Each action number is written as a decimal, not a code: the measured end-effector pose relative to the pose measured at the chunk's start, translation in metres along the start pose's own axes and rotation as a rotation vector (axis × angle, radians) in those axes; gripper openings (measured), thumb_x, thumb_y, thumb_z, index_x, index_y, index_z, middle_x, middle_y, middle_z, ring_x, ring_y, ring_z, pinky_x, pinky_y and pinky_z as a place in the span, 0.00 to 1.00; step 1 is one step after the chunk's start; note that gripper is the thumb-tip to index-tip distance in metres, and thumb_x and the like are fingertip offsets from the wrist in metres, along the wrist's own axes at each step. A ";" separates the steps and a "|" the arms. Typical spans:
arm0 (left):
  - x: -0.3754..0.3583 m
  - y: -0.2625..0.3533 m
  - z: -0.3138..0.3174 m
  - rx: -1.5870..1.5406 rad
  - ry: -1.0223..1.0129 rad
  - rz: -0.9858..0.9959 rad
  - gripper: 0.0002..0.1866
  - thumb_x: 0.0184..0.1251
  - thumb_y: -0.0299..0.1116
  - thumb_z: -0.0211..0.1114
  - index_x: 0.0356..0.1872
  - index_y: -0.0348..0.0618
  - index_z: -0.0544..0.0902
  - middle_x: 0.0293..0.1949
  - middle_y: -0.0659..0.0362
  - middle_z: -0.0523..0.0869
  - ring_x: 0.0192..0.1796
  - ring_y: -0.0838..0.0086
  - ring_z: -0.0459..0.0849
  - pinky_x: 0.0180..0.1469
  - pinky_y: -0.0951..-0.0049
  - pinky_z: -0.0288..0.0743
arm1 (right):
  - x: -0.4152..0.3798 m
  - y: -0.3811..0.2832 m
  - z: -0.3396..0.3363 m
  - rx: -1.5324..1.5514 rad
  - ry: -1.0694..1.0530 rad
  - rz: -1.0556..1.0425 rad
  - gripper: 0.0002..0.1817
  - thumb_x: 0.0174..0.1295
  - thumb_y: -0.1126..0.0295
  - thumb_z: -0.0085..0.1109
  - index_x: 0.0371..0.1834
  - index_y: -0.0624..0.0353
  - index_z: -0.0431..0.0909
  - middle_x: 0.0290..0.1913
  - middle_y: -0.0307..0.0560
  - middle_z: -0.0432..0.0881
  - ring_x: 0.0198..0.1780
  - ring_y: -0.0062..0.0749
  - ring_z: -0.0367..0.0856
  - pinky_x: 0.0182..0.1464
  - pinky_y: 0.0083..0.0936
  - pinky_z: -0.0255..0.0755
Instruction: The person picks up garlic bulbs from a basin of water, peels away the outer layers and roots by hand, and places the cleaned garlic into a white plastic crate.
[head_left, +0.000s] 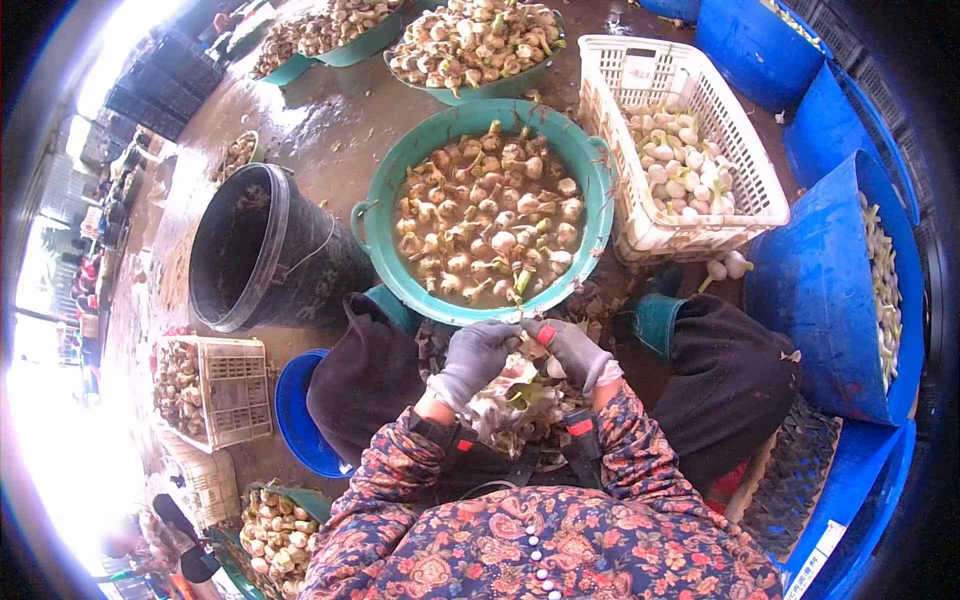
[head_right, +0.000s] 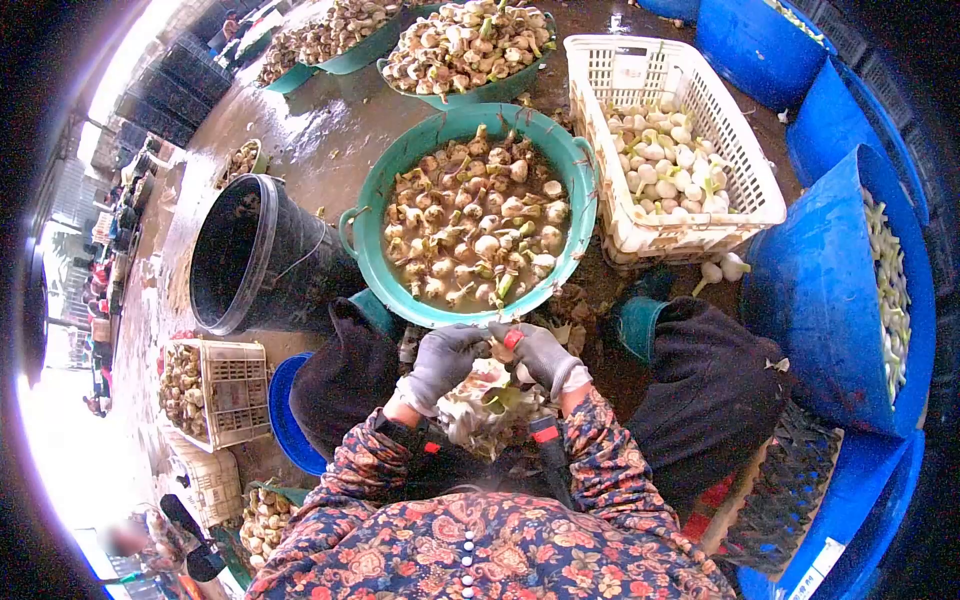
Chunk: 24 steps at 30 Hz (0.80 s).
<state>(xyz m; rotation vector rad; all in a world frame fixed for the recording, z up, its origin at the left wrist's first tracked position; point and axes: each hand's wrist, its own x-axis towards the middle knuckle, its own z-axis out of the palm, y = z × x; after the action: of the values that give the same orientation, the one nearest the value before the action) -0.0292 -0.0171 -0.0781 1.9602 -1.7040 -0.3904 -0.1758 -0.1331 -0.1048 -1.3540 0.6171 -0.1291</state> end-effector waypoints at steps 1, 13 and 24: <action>-0.001 -0.002 0.001 -0.278 -0.081 -0.293 0.13 0.59 0.36 0.62 0.44 0.47 0.81 0.37 0.60 0.85 0.38 0.68 0.83 0.37 0.70 0.76 | 0.000 -0.003 0.000 0.125 -0.020 0.099 0.24 0.56 0.50 0.61 0.42 0.64 0.78 0.34 0.39 0.79 0.32 0.23 0.73 0.38 0.18 0.68; -0.007 -0.004 -0.014 -1.549 0.175 -0.836 0.15 0.68 0.36 0.55 0.46 0.35 0.78 0.39 0.57 0.83 0.36 0.77 0.82 0.36 0.79 0.77 | -0.023 -0.044 0.024 -0.669 0.279 -0.366 0.28 0.45 0.68 0.69 0.54 0.51 0.75 0.49 0.49 0.77 0.51 0.38 0.75 0.54 0.26 0.69; -0.020 0.001 -0.033 -1.478 0.091 -0.560 0.12 0.68 0.34 0.56 0.44 0.36 0.78 0.39 0.60 0.83 0.39 0.79 0.81 0.43 0.79 0.75 | 0.021 0.068 0.000 0.248 0.337 -0.362 0.09 0.57 0.74 0.57 0.41 0.64 0.78 0.34 0.39 0.80 0.27 0.19 0.76 0.28 0.17 0.71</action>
<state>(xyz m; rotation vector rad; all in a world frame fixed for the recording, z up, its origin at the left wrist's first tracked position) -0.0163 0.0083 -0.0522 1.1409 -0.3491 -1.2552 -0.1759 -0.1256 -0.1758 -1.1980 0.6067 -0.7156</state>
